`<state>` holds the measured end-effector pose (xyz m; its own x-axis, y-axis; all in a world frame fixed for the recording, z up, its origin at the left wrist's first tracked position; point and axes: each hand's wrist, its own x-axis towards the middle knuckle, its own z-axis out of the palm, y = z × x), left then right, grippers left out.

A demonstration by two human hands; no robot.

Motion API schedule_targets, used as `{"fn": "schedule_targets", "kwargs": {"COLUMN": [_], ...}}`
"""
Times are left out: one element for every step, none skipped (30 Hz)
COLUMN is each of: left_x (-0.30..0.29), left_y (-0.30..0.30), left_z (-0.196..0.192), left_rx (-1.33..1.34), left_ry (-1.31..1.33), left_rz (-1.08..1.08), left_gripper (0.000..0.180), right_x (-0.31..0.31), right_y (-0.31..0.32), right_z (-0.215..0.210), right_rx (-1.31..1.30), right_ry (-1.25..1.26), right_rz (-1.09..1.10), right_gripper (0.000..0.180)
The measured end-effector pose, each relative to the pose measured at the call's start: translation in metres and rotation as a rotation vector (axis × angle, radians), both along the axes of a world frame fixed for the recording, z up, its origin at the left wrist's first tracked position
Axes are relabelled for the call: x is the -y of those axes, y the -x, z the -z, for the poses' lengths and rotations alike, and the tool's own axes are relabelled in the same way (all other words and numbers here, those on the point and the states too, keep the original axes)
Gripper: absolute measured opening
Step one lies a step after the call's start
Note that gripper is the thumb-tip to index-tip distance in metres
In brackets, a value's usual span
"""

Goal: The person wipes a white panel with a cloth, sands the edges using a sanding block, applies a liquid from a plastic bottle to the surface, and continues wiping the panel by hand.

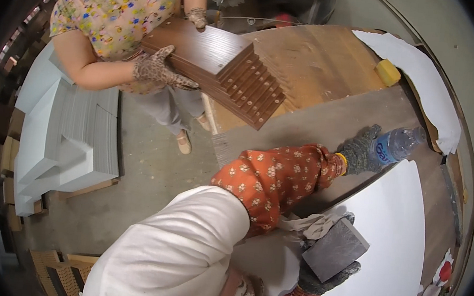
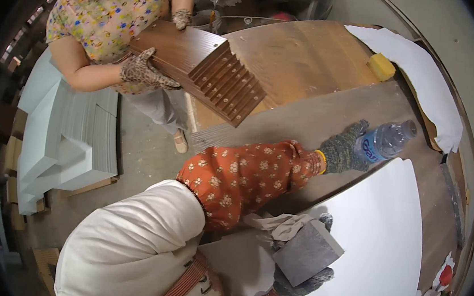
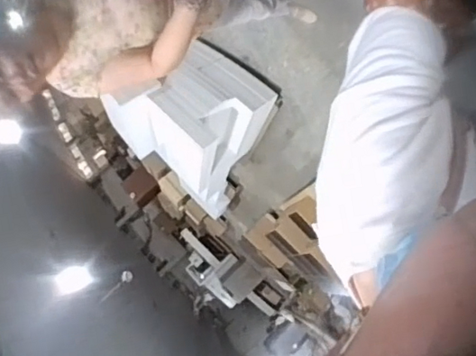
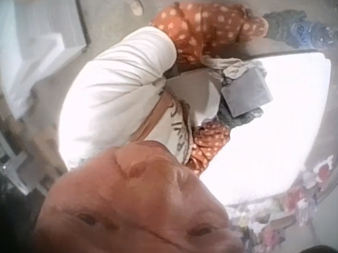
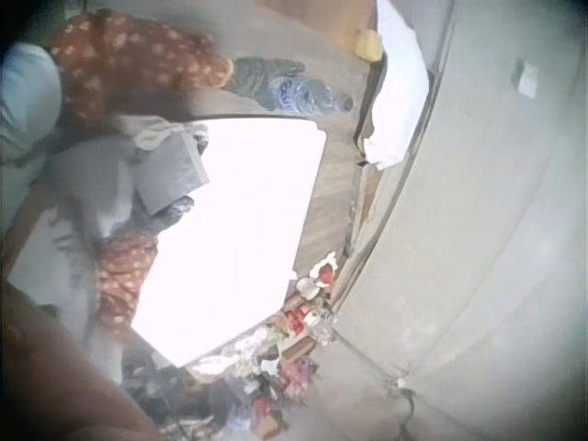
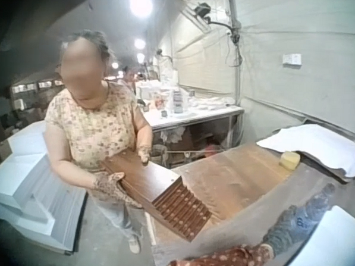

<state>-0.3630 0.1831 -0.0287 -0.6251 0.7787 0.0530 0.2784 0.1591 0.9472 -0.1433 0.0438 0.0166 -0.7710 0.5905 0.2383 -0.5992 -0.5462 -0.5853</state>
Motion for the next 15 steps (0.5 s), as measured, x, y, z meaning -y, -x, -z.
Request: {"fn": "schedule_targets", "kwargs": {"left_x": [0.009,0.02,0.033,0.047,0.062,0.077,0.099,0.119,0.14,0.16,0.176,0.188,0.201,0.215,0.226], "left_y": [0.002,0.004,0.006,0.005,0.004,0.004,0.006,0.008,0.01,0.011,0.009,0.003,-0.006,-0.016,-0.028], "left_z": [0.01,0.02,0.031,0.04,0.045,0.05,0.05,0.05,0.058,0.072,0.08,0.076,0.068,0.059,0.049], "left_rx": [-0.085,-0.169,-0.17,-0.231,-0.291,-0.29,-0.127,0.036,0.034,-0.114,-0.261,-0.262,0.059,0.379,0.701], "left_ry": [-0.016,-0.033,-0.027,-0.07,-0.114,-0.116,-0.201,-0.285,-0.287,-0.364,-0.441,-0.444,-0.492,-0.526,-0.551], "left_rz": [0.012,0.026,0.015,0.044,0.074,0.077,0.141,0.206,0.209,0.232,0.252,0.257,0.281,0.295,0.307], "left_gripper": [0.104,0.102,0.102,0.097,0.091,0.091,0.087,0.083,0.083,0.075,0.068,0.068,0.061,0.055,0.049], "right_x": [0.004,0.008,0.012,0.011,0.009,0.006,0.005,0.004,0.004,0.004,0.004,0.002,0.001,0.001,0.001], "right_y": [0.002,0.003,0.005,0.001,-0.002,-0.005,-0.008,-0.009,-0.008,-0.009,-0.009,-0.008,-0.01,-0.011,-0.013], "right_z": [-0.002,-0.004,-0.003,0.001,0.006,0.011,0.014,0.015,0.017,0.019,0.02,0.02,0.019,0.02,0.019], "right_rx": [0.0,0.116,0.232,0.181,0.181,0.18,0.178,0.176,0.191,0.205,0.203,0.162,0.117,0.111,0.178], "right_ry": [0.008,0.123,0.235,0.264,0.263,0.279,0.297,0.296,0.287,0.279,0.279,0.29,0.3,0.3,0.349], "right_rz": [-0.012,0.088,0.188,0.152,0.153,0.136,0.115,0.115,0.099,0.087,0.09,0.051,0.014,0.016,0.082], "right_gripper": [0.076,0.085,0.093,0.091,0.091,0.09,0.089,0.089,0.087,0.086,0.086,0.079,0.073,0.073,0.072]}}
